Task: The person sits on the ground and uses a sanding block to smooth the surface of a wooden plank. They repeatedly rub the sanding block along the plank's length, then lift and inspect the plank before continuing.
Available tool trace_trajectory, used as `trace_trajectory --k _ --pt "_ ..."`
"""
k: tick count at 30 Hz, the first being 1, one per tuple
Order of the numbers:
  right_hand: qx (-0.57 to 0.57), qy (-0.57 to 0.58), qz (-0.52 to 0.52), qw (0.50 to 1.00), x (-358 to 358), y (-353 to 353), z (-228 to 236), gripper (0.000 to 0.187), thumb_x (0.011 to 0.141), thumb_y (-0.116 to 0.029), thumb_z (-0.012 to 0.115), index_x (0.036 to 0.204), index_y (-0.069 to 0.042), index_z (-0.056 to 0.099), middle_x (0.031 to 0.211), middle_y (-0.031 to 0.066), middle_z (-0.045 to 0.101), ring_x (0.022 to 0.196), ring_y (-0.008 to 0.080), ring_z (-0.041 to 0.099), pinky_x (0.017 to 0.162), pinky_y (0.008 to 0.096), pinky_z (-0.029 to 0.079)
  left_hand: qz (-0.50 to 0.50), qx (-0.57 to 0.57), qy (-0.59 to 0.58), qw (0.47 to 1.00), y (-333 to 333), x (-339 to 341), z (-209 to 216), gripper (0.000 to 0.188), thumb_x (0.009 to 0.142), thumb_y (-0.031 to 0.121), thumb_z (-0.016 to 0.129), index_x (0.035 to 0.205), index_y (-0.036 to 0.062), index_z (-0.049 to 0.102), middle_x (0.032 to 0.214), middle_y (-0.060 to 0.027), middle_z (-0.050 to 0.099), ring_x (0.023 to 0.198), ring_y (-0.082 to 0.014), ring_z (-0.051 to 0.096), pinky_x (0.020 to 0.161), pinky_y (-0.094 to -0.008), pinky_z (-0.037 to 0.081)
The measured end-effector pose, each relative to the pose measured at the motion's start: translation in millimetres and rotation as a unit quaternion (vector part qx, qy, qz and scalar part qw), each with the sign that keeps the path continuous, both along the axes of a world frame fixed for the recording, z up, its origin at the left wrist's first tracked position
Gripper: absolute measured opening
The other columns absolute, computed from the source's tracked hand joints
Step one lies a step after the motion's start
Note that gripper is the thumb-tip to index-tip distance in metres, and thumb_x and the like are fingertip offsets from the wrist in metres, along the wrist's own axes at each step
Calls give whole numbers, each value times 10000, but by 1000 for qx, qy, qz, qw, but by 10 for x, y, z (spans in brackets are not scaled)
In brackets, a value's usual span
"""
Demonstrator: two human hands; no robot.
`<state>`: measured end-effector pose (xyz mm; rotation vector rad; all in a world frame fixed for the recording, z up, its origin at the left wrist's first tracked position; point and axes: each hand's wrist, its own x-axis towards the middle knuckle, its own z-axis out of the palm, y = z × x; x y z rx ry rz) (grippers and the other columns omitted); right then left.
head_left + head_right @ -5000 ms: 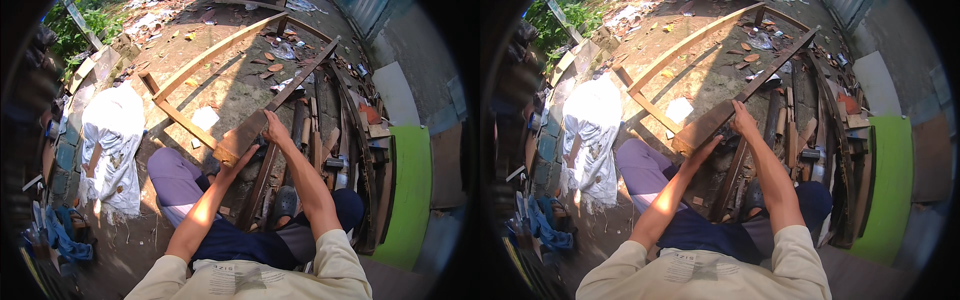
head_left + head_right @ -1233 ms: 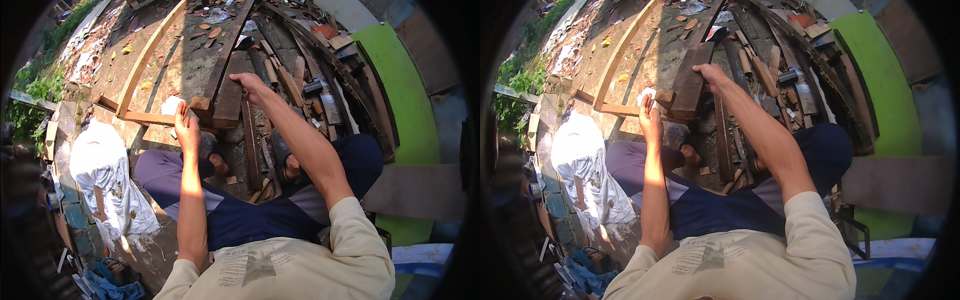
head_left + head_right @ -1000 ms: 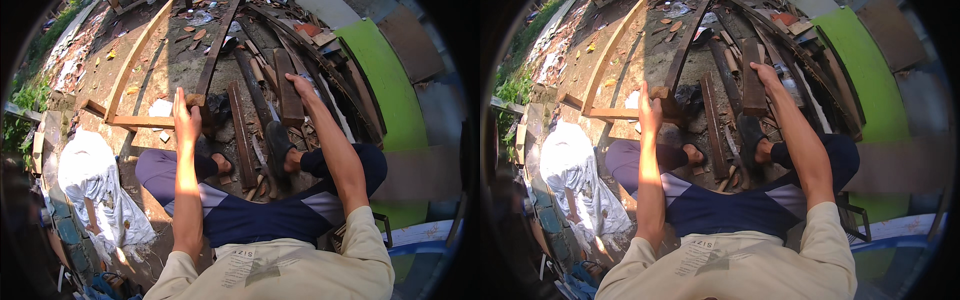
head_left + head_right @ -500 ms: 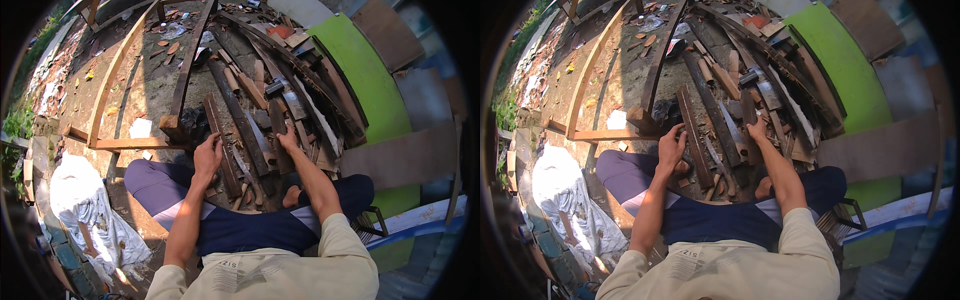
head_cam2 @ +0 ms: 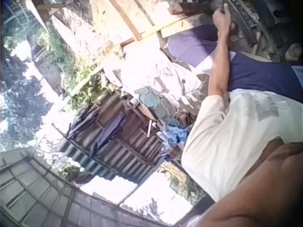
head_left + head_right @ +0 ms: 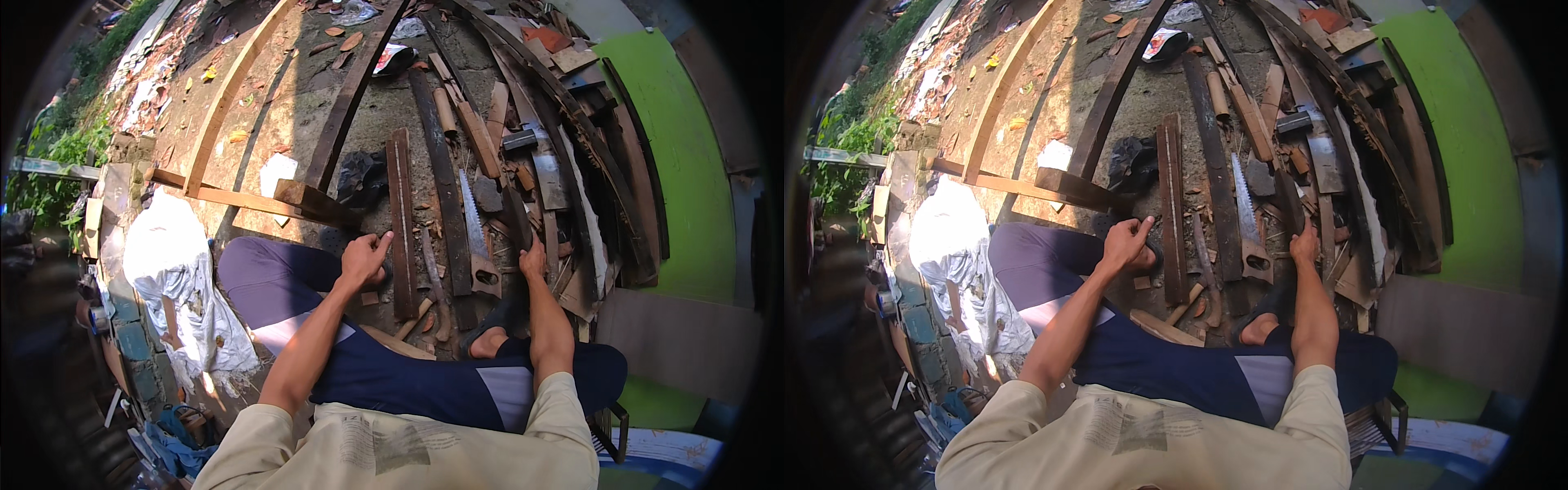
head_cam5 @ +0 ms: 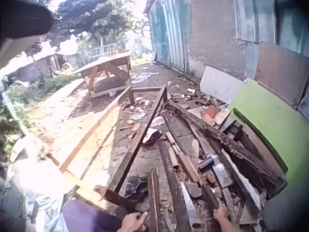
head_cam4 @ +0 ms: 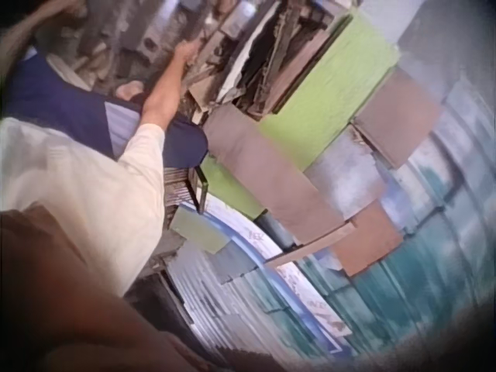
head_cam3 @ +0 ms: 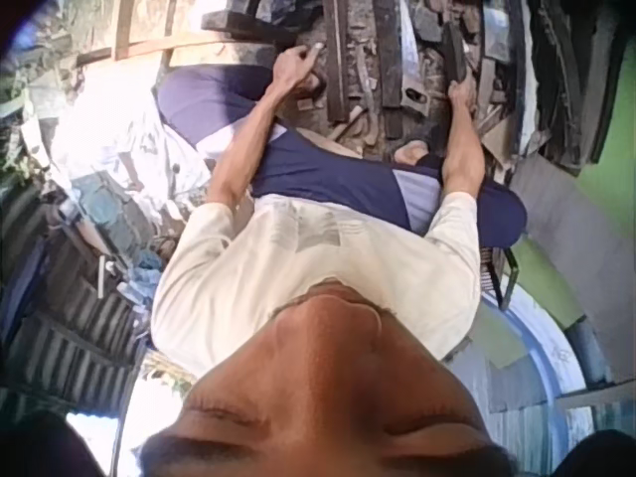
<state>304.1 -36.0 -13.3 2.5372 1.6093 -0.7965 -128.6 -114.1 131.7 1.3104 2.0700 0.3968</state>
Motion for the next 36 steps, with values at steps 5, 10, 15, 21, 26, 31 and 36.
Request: trace_trajectory --k 5,10,15,21,26,31,36 --pt "-7 -69 56 996 -150 34 -39 638 908 -109 700 1483 -96 422 1341 168 575 1248 370 582 1019 524 508 -3 8 19 1000 4 34 -144 600 956 594 594 789 26 693 728 -205 686 743 -431 688 685 -500 527" --pt "66 101 253 960 -479 -241 -60 277 934 -204 613 1141 -20 615 1174 197 675 1117 403 645 949 524 518 -10 11 -10 1000 -83 -147 -323 478 977 477 624 835 26 694 727 -193 690 744 -418 692 674 -481 529" --pt "-160 36 279 946 -768 -451 -55 452 886 -226 649 1292 -49 564 1225 221 686 1147 402 660 998 515 528 50 -55 -138 988 -18 -28 -11 351 986 370 655 971 29 739 776 -203 716 768 -414 701 707 -476 540" --pt "-207 -16 311 928 -932 -745 -86 762 800 -221 760 1435 -22 388 1251 254 678 1168 415 662 987 499 527 79 25 -93 992 -6 -152 -39 489 982 462 656 889 -15 704 761 -251 663 778 -448 668 718 -474 504" --pt "-168 -42 311 934 -993 -902 -169 800 831 -139 702 1517 -29 305 1226 263 678 1169 441 644 976 534 511 121 83 -177 973 19 -215 -60 645 995 559 608 758 -41 593 627 -191 509 580 -286 483 605 -422 424" --pt "-77 -15 342 936 -799 -913 -44 783 842 -92 668 1526 -20 294 1172 274 678 1137 457 642 963 539 514 184 166 -207 946 9 -139 166 672 1017 567 574 703 -27 558 574 -107 444 576 -187 422 570 -406 378" --pt "175 70 339 922 -740 -668 496 644 954 -222 648 1514 -81 363 1094 298 699 1007 476 684 869 549 538 225 257 -303 889 63 -155 448 494 1011 414 662 745 8 575 570 17 427 553 -47 354 509 -298 312"
